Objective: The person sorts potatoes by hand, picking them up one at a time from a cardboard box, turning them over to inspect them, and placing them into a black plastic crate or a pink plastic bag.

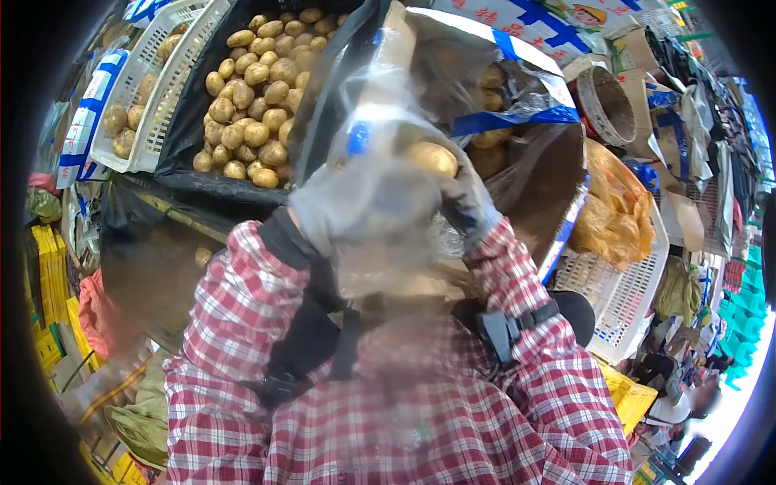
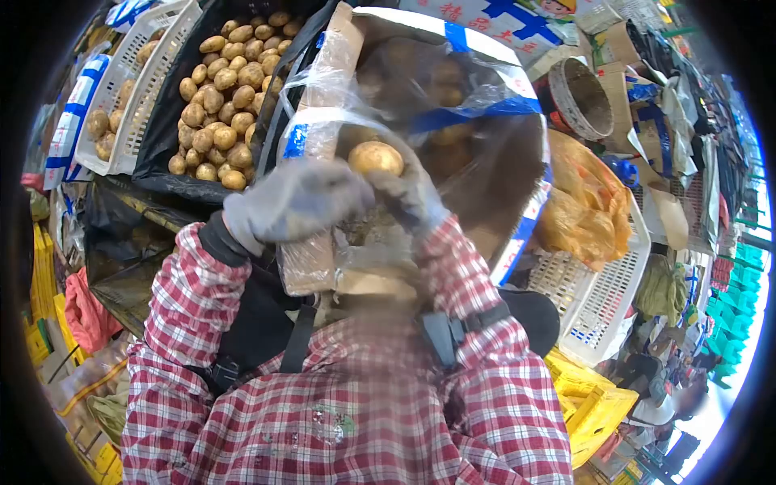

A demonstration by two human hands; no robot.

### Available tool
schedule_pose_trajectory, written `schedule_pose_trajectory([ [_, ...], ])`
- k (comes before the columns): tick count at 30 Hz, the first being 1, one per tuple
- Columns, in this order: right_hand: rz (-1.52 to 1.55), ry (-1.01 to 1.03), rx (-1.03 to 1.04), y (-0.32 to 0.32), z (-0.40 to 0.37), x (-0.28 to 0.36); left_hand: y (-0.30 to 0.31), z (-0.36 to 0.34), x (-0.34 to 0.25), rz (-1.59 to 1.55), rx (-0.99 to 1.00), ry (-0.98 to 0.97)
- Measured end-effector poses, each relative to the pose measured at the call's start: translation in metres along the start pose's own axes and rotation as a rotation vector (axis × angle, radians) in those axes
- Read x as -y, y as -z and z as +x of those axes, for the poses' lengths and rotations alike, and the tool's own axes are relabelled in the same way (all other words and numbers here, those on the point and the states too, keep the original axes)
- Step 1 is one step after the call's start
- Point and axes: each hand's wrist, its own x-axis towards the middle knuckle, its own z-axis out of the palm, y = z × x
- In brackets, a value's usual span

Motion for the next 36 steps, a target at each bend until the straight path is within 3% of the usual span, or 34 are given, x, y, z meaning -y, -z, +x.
schedule_pose_trajectory([
  [2,0.007,0.073,-0.009,-0.005,-0.036,0.033,-0.001,0.005,-0.005,-0.295,-0.160,-0.161],
  [5,-0.259,0.117,0.021,-0.008,-0.081,0.075,-0.025,0.003,-0.021,-0.227,-0.220,-0.424],
  [6,-0.276,0.151,0.031,-0.014,-0.091,0.083,-0.050,0.003,-0.025,0.051,-0.344,-0.425],
  [8,-0.460,0.225,0.049,-0.001,-0.100,0.083,-0.087,0.011,-0.024,0.871,-0.427,-1.093],
  [9,-0.430,0.206,0.051,0.003,-0.104,0.082,-0.104,0.001,-0.027,1.067,-0.213,-1.289],
  [11,-0.371,0.167,0.052,0.012,-0.112,0.079,-0.106,0.008,-0.003,1.389,-0.194,-1.136],
  [13,-0.395,0.114,0.033,0.011,-0.114,0.077,-0.077,0.035,-0.008,1.726,-0.169,-0.731],
  [15,-0.160,0.193,0.137,0.003,-0.120,0.091,-0.053,0.048,-0.001,1.432,-0.194,-0.431],
  [16,-0.055,0.212,0.172,0.007,-0.121,0.092,-0.038,0.053,0.015,0.984,-0.227,-0.347],
  [17,0.052,0.227,0.208,0.010,-0.121,0.092,-0.049,0.043,0.007,0.637,-0.101,-0.232],
  [19,-0.061,0.232,0.189,0.015,-0.119,0.095,-0.071,0.022,-0.010,-0.114,-0.005,0.053],
  [21,-0.165,0.225,0.165,0.016,-0.118,0.095,-0.084,0.010,-0.014,0.043,0.190,0.135],
  [23,-0.266,0.242,0.105,0.013,-0.116,0.098,-0.088,0.011,-0.007,0.124,0.128,-0.171],
  [24,-0.319,0.251,0.076,0.011,-0.115,0.099,-0.087,0.010,-0.010,0.143,0.160,-0.224],
  [25,-0.292,0.240,0.069,0.008,-0.115,0.101,-0.081,0.015,-0.013,0.607,0.196,-0.525],
  [26,-0.264,0.230,0.060,0.004,-0.116,0.103,-0.075,0.020,-0.015,1.034,0.095,-0.863],
  [29,-0.210,0.251,0.026,0.011,-0.114,0.096,-0.077,0.024,-0.006,0.779,0.092,-0.758],
  [32,-0.208,0.287,-0.001,0.009,-0.114,0.092,-0.085,0.015,-0.008,0.523,0.095,-0.389],
  [35,-0.212,0.291,0.013,0.007,-0.114,0.084,-0.085,0.018,-0.003,0.630,-0.018,-0.331],
  [36,-0.193,0.303,0.047,0.010,-0.113,0.082,-0.078,0.025,0.006,0.481,-0.028,-0.365],
])
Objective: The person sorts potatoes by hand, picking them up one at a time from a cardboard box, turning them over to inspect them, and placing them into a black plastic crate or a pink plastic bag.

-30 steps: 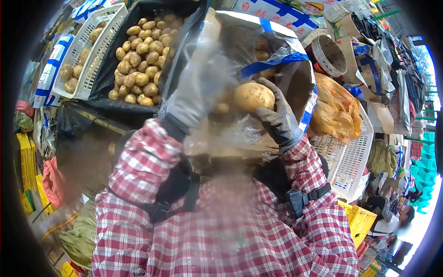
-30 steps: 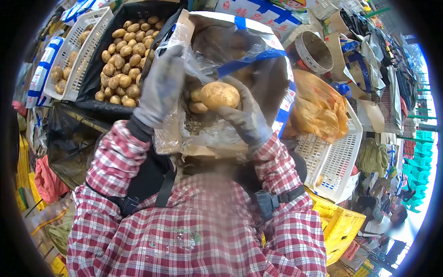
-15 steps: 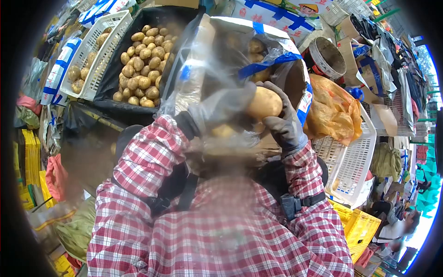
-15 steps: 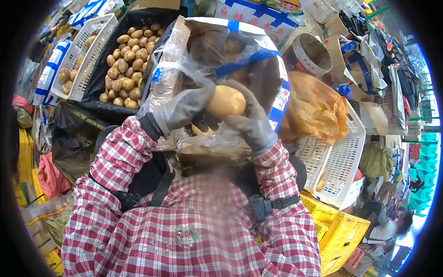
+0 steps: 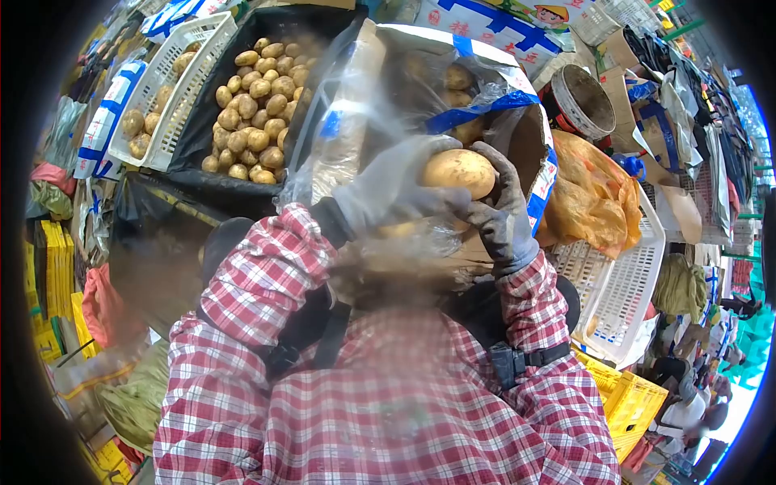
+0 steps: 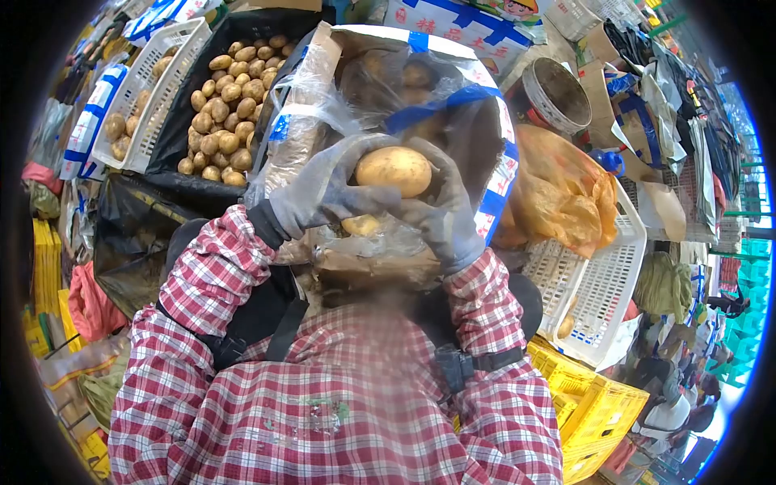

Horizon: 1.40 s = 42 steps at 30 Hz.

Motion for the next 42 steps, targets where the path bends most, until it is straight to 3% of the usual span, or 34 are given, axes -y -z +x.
schedule_pose_trajectory([
  [3,0.031,0.039,0.039,0.003,-0.001,-0.003,0.010,0.003,0.022,-0.342,-0.059,0.079],
  [4,0.012,0.049,0.023,-0.001,-0.002,0.000,0.019,0.000,0.006,-0.396,-0.034,0.205],
  [7,0.036,0.021,-0.023,-0.007,-0.001,0.002,0.023,-0.004,0.006,-0.081,0.126,-0.062],
  [9,0.036,-0.031,-0.021,-0.010,0.001,0.003,0.000,-0.008,-0.004,-0.092,0.049,0.053],
  [10,0.017,-0.065,-0.006,-0.011,0.000,0.003,-0.006,-0.009,-0.004,-0.029,-0.018,-0.087],
  [12,0.028,-0.130,0.011,-0.014,-0.002,0.009,0.003,-0.011,-0.003,-0.161,-0.079,0.059],
  [15,-0.077,0.068,0.047,-0.012,0.001,0.003,0.012,-0.009,-0.008,-0.384,-0.099,0.238],
  [17,0.071,0.005,0.093,-0.015,0.002,0.006,0.015,-0.009,-0.009,-0.457,-0.086,0.383],
  [18,0.133,-0.018,0.102,-0.015,0.002,0.010,0.020,-0.016,-0.001,-0.492,0.003,0.138],
  [20,-0.229,0.145,0.118,0.002,0.001,-0.004,-0.003,-0.012,-0.023,-0.144,0.064,0.134],
  [22,-0.146,0.048,0.062,0.005,0.002,0.020,-0.019,-0.004,-0.007,-0.301,-0.008,0.196],
  [23,0.000,-0.097,-0.029,0.012,0.004,0.007,-0.020,-0.004,-0.031,-0.190,0.031,0.109],
  [24,0.009,-0.092,-0.011,0.017,0.006,0.002,-0.025,-0.005,-0.035,-0.137,0.013,0.016],
  [25,0.019,-0.087,0.007,0.023,0.009,-0.002,-0.018,-0.001,-0.010,0.218,0.005,-0.222],
  [26,0.182,-0.174,0.054,0.026,0.006,-0.007,-0.015,-0.001,-0.018,0.501,0.016,-0.291],
  [27,0.124,-0.128,0.078,0.019,0.005,-0.001,-0.024,-0.003,-0.021,0.323,-0.007,-0.175],
  [29,0.201,-0.090,0.090,0.012,0.006,-0.014,-0.022,-0.003,-0.015,0.452,-0.028,-0.178],
  [31,0.146,-0.059,0.132,0.023,0.005,-0.011,-0.016,-0.011,-0.021,0.346,-0.045,-0.156],
  [34,0.280,-0.319,0.167,0.038,0.019,-0.037,0.033,-0.029,-0.041,0.307,-0.188,-0.121],
  [35,-0.001,-0.295,0.128,0.040,0.017,-0.035,0.045,-0.036,-0.051,0.289,-0.228,-0.109],
  [37,-0.527,-0.256,0.051,0.033,0.011,-0.044,0.071,-0.065,-0.074,0.200,-0.380,-0.350],
  [39,-0.721,-0.161,0.102,0.040,0.008,-0.061,0.144,-0.128,-0.024,0.024,-0.531,-0.171],
  [40,-0.789,-0.060,0.098,0.043,0.013,-0.072,0.176,-0.155,-0.010,0.103,-0.648,-0.092],
  [42,-0.900,-0.121,0.136,0.047,0.019,-0.079,0.229,-0.212,0.037,0.553,-0.796,0.125],
])
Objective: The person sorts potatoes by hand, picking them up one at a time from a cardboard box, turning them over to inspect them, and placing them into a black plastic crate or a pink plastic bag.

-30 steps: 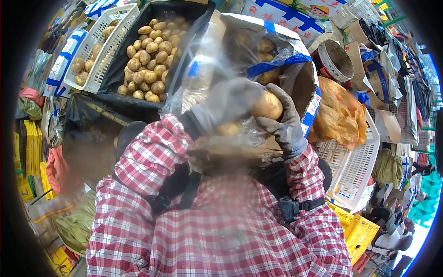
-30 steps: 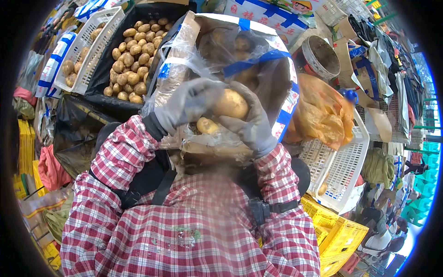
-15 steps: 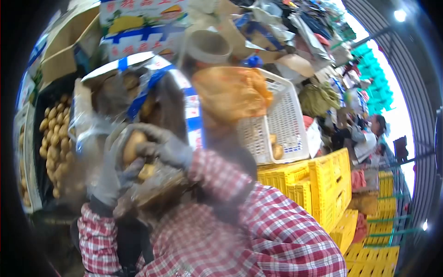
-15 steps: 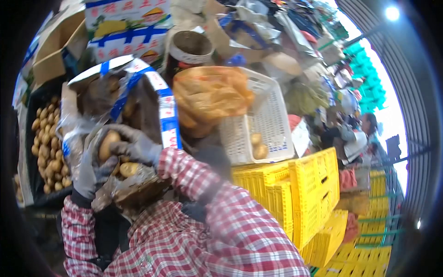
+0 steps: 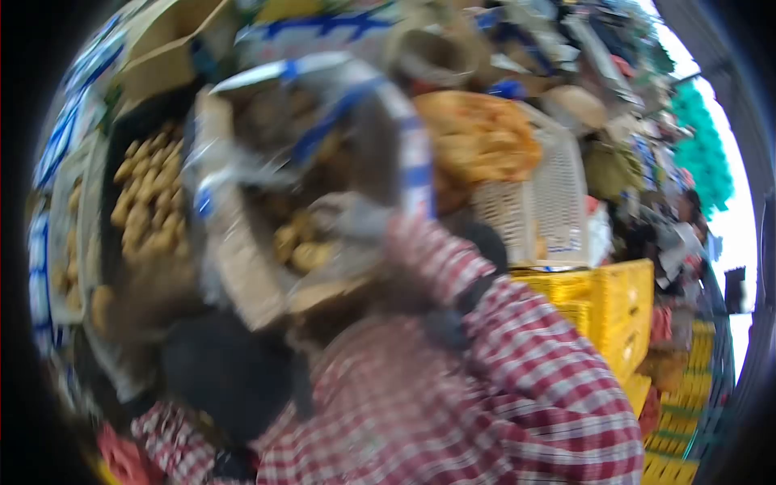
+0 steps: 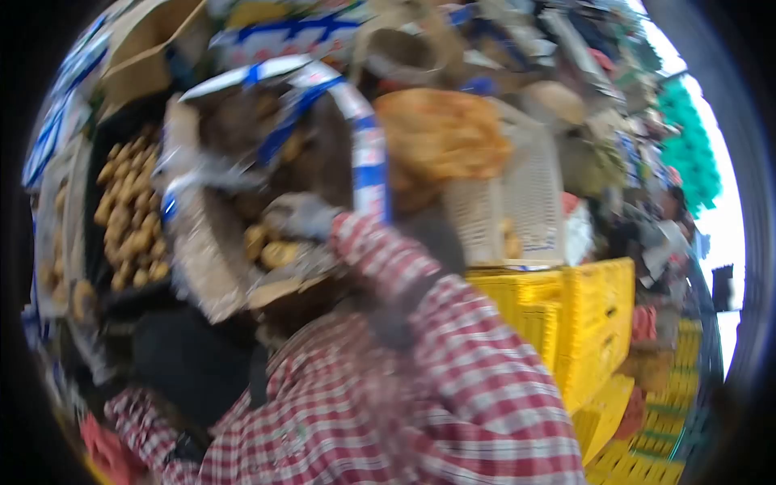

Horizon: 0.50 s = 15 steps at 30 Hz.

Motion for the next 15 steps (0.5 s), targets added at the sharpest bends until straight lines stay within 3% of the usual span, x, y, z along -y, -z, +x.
schedule_pose_trajectory([
  [2,-0.013,-0.158,0.108,0.002,0.013,0.013,0.034,-0.029,0.066,0.282,0.002,0.132],
  [3,-0.100,-0.115,0.095,-0.006,0.022,0.004,0.040,-0.059,0.091,0.232,0.023,0.261],
  [6,-0.114,-0.297,0.250,-0.033,0.059,-0.009,0.040,-0.131,0.147,0.083,-0.008,0.569],
  [7,-0.138,-0.359,0.307,-0.044,0.071,-0.017,0.042,-0.162,0.197,0.028,-0.087,0.399],
  [9,-0.304,-0.391,0.450,-0.062,0.085,-0.030,0.040,-0.200,0.219,-0.408,-0.132,0.771],
  [11,-0.597,-0.310,0.615,-0.085,0.108,-0.042,0.022,-0.199,0.167,-0.323,-0.053,0.799],
  [12,-0.520,-0.319,0.494,-0.100,0.110,-0.059,0.015,-0.198,0.149,-0.251,-0.010,0.802],
  [15,-0.804,-0.076,0.598,-0.104,0.106,-0.034,0.010,-0.185,0.121,0.022,0.063,0.733],
])
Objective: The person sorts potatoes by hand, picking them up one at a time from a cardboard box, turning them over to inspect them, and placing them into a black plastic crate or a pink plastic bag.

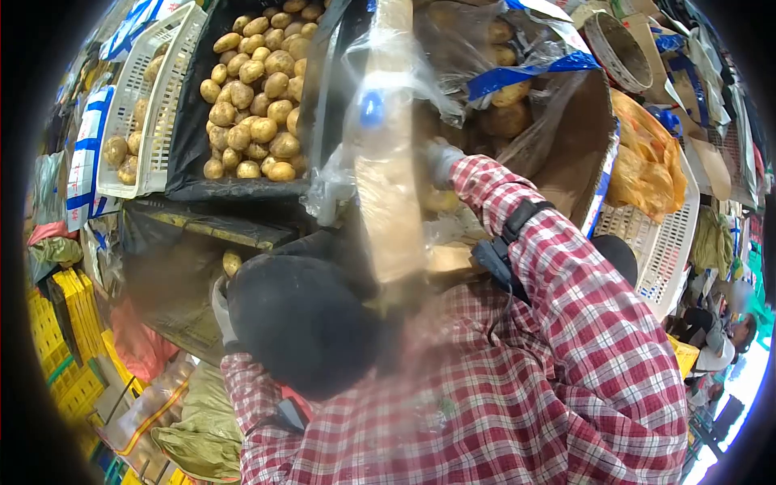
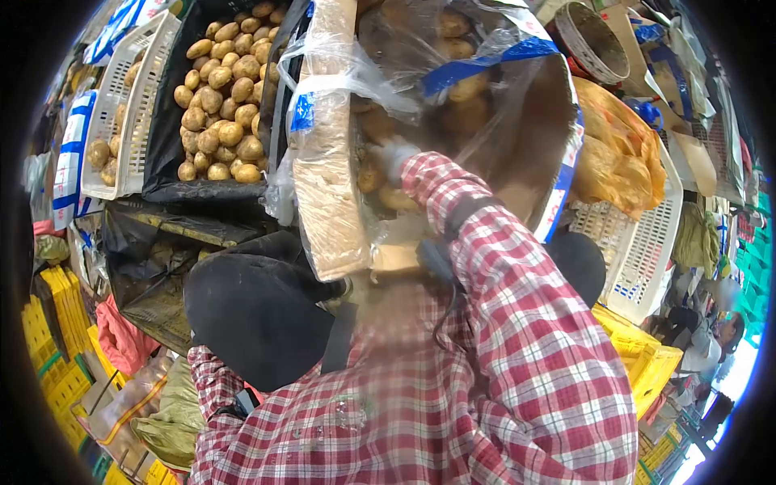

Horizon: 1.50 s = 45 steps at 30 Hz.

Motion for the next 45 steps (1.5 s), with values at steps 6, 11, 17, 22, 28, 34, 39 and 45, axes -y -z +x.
schedule_pose_trajectory([
  [6,-0.070,-0.083,0.187,0.000,0.028,0.021,-0.018,0.022,-0.106,0.124,-0.142,-0.293],
  [11,0.339,-0.061,0.145,-0.006,0.007,-0.018,-0.038,-0.014,-0.260,-0.353,0.116,-0.374],
  [17,1.042,0.311,-0.100,0.095,-0.149,-0.024,-0.085,-0.061,-0.359,-0.339,0.676,-0.673],
  [22,0.977,0.423,-0.181,0.115,-0.226,-0.022,-0.168,-0.098,-0.372,-0.091,1.048,-0.787],
  [28,1.563,0.553,-0.494,0.096,-0.246,0.007,-0.221,-0.103,-0.363,-0.354,1.113,-0.449],
  [34,1.418,0.537,-0.657,0.075,-0.228,-0.001,-0.249,-0.098,-0.367,-0.175,0.941,-0.533],
  [39,1.582,0.487,-0.611,0.076,-0.230,0.006,-0.252,-0.098,-0.365,0.006,0.739,-0.823],
  [45,1.367,0.582,-0.835,0.061,-0.209,0.009,-0.279,-0.066,-0.342,-0.416,0.856,-0.612],
])
